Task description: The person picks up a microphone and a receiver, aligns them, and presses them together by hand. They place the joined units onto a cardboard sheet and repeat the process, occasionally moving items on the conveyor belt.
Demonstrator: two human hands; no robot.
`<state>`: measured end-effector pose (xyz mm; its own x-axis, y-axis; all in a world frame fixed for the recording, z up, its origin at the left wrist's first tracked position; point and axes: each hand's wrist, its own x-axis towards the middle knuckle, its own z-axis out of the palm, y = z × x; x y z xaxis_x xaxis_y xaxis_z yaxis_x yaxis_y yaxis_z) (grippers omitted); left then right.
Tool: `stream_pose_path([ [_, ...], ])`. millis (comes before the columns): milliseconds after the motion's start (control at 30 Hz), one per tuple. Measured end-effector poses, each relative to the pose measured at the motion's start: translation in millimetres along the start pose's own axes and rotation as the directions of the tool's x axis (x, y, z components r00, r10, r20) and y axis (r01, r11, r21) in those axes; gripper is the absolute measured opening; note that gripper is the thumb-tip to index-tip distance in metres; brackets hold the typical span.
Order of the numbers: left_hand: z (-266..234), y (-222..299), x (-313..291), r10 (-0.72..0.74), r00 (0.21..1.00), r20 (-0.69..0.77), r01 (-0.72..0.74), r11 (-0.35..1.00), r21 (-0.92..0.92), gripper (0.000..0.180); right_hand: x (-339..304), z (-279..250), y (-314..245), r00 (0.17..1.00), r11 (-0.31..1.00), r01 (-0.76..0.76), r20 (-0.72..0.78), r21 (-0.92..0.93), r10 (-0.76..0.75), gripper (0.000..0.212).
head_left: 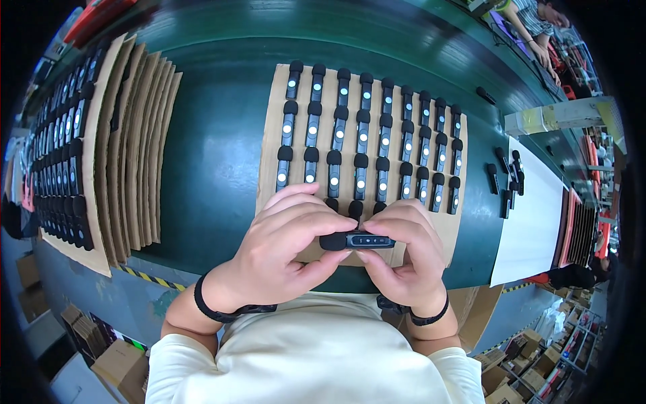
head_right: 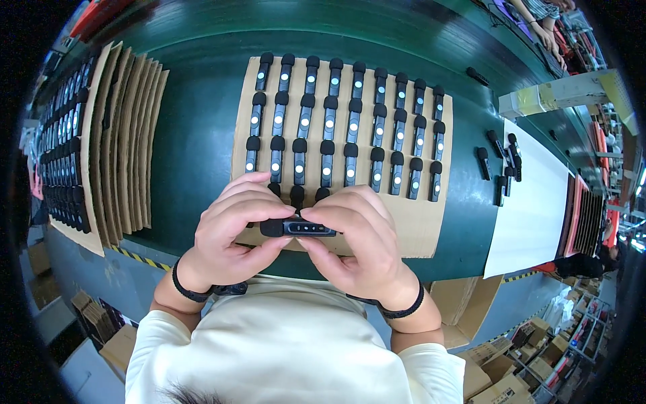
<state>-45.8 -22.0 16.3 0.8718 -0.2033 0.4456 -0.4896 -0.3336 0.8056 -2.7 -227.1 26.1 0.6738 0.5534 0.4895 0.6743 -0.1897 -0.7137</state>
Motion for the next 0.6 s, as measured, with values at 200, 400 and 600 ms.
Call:
stream_pose_path([
  [200, 0.6, 0.9, 0.1, 0.004, 1.0, -0.008, -0.004, 1.0, 0.016, 0.032, 0.1, 1.2, -0.9, 1.0, 1.0, 0.004, -0.004, -0.005, -0.004, 0.04],
  [400, 1.0, 0.1, -0.6, 0.003, 1.0, -0.022, -0.002, 1.0, 0.021, 0.033, -0.5, 3.8, 1.9, 0.999, 0.999, 0.04, -0.012, -0.024, -0.04, 0.032],
  [600, 1.0, 1.5, -0.2, -0.018, 0.999, -0.031, 0.019, 1.0, 0.008, 0.032, 0.2, 4.3, 1.3, 1.0, 1.0, 0.025, -0.009, -0.013, -0.025, 0.038],
])
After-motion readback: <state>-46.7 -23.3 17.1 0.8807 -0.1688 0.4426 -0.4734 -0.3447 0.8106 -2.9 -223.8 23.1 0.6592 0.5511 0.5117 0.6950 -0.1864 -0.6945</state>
